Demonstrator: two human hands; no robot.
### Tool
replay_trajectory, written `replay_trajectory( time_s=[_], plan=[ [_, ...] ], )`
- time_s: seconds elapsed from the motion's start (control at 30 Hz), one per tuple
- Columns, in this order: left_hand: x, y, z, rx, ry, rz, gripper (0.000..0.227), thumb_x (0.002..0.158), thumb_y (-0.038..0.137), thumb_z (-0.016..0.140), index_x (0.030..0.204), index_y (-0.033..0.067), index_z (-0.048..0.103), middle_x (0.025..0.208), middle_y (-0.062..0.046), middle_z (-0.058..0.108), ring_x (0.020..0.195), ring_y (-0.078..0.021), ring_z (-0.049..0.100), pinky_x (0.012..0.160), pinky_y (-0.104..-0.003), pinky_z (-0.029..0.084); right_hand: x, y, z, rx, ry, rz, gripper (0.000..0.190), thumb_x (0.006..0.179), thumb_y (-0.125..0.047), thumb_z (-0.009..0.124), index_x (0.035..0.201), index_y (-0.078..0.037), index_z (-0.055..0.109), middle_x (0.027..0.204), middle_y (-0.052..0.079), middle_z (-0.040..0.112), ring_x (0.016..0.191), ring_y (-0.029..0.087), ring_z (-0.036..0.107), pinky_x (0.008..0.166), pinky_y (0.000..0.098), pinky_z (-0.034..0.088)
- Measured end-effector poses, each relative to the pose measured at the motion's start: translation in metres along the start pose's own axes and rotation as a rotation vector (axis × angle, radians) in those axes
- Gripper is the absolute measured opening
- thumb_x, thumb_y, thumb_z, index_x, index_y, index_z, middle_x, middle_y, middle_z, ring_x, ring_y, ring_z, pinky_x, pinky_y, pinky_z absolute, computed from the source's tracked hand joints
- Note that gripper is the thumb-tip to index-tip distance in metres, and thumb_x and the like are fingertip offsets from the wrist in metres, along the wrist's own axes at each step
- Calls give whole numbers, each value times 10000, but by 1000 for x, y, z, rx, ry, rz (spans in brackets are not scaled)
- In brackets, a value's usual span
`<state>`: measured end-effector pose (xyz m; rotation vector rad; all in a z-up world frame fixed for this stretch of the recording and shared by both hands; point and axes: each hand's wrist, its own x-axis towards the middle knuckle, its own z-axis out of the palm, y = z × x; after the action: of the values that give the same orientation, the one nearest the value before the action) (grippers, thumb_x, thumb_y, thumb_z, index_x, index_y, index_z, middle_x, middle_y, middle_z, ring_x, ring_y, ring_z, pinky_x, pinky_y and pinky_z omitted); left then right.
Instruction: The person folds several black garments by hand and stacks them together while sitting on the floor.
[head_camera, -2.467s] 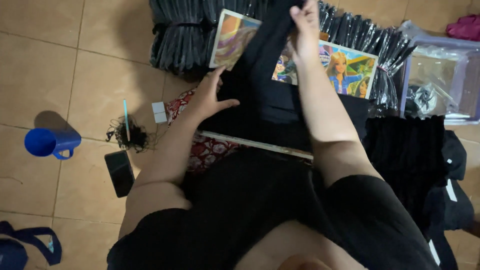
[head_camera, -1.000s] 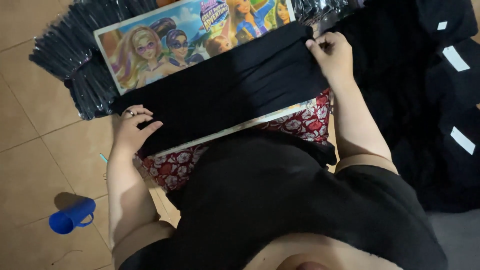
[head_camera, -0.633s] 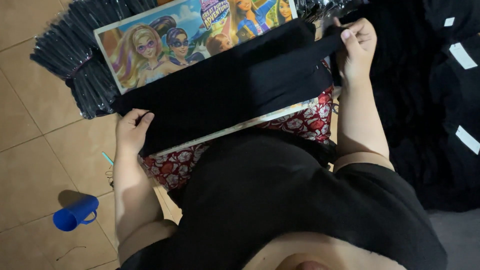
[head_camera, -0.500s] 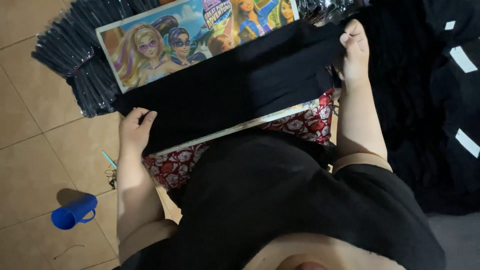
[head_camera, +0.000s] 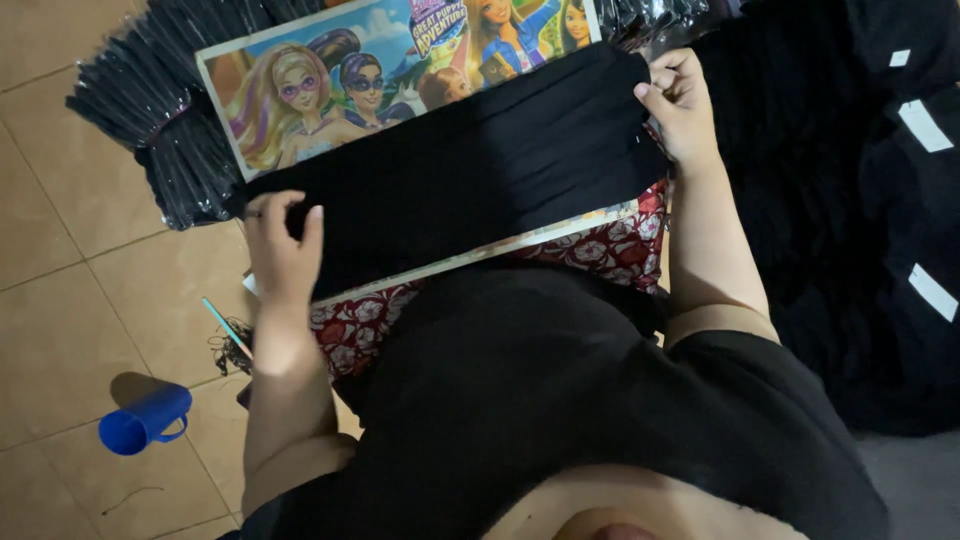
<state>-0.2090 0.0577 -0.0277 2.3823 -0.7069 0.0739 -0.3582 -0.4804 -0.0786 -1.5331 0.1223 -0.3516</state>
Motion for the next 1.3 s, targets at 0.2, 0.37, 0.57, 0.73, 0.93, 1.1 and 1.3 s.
replay_trajectory(
  time_s=[0.2, 0.37, 0.57, 0.73, 0.93, 1.1, 1.3],
  plan=[
    [41, 99, 50, 58, 69, 600, 166, 968, 48, 793, 1119, 13, 735, 1095, -198, 711, 986, -366, 707, 860, -482, 595, 14, -9, 3, -54, -21, -50, 136, 1145, -48, 577, 1135, -140, 477, 665, -99, 266, 589, 20, 205, 631, 227, 181],
    [35, 82, 91, 277, -386, 454, 782, 938, 578, 678, 1569, 212, 396, 1644, -100, 331, 1484, -379, 366, 1093, -684, 354, 14, -33, 0, -51, -73, 43, 445, 1159, 39, 575, 1489, -159, 352, 1195, 136, 657, 1079, 215, 635, 971, 352, 546],
    [39, 86, 72, 427, -676, 192, 1230, 746, 960, 545, 1673, 305, 72, 1740, -37, -6, 1590, -365, 25, 1131, -803, 103, 2, -37, 20, -553, -80, -70, 627, 1055, 76, 686, 1570, -41, 349, 1600, 190, 372, 1511, 324, 363, 1272, 455, 294],
    [32, 62, 57, 444, -666, 176, 1275, 704, 996, 512, 1673, 310, 47, 1744, -43, 4, 1591, -383, 50, 1118, -815, 107, -3, -65, 60, -1154, -50, 43, 423, 1035, -171, 734, 1417, -71, 582, 1275, 189, 508, 1262, 425, 527, 1067, 806, 142],
    [27, 46, 22, 520, -870, 11, 1281, 674, 849, 651, 1658, 324, 20, 1731, -43, -98, 1576, -368, -86, 1141, -779, 22, -9, -86, 172, -1225, 2, -404, 598, 1100, -485, 374, 1338, -7, 645, 1432, 247, 479, 1302, 455, 483, 916, 604, 411],
    [1, 21, 19, 362, -574, 144, 1199, 692, 689, 727, 1681, 254, 207, 1744, -122, 71, 1572, -441, 55, 1091, -827, 30, -30, 3, 227, -1318, -424, -414, 972, 772, -593, 866, 1550, -141, 496, 1660, 171, 323, 1522, 384, 309, 1168, 589, 335],
    [14, 41, 11, 389, -681, 56, 1214, 746, 806, 624, 1671, 204, 119, 1736, -128, 29, 1571, -448, 0, 1067, -856, 6, -12, -54, 133, -1298, -384, -259, 890, 833, -470, 846, 1535, -53, 491, 1605, 246, 374, 1472, 448, 368, 1062, 663, 354]
  ],
)
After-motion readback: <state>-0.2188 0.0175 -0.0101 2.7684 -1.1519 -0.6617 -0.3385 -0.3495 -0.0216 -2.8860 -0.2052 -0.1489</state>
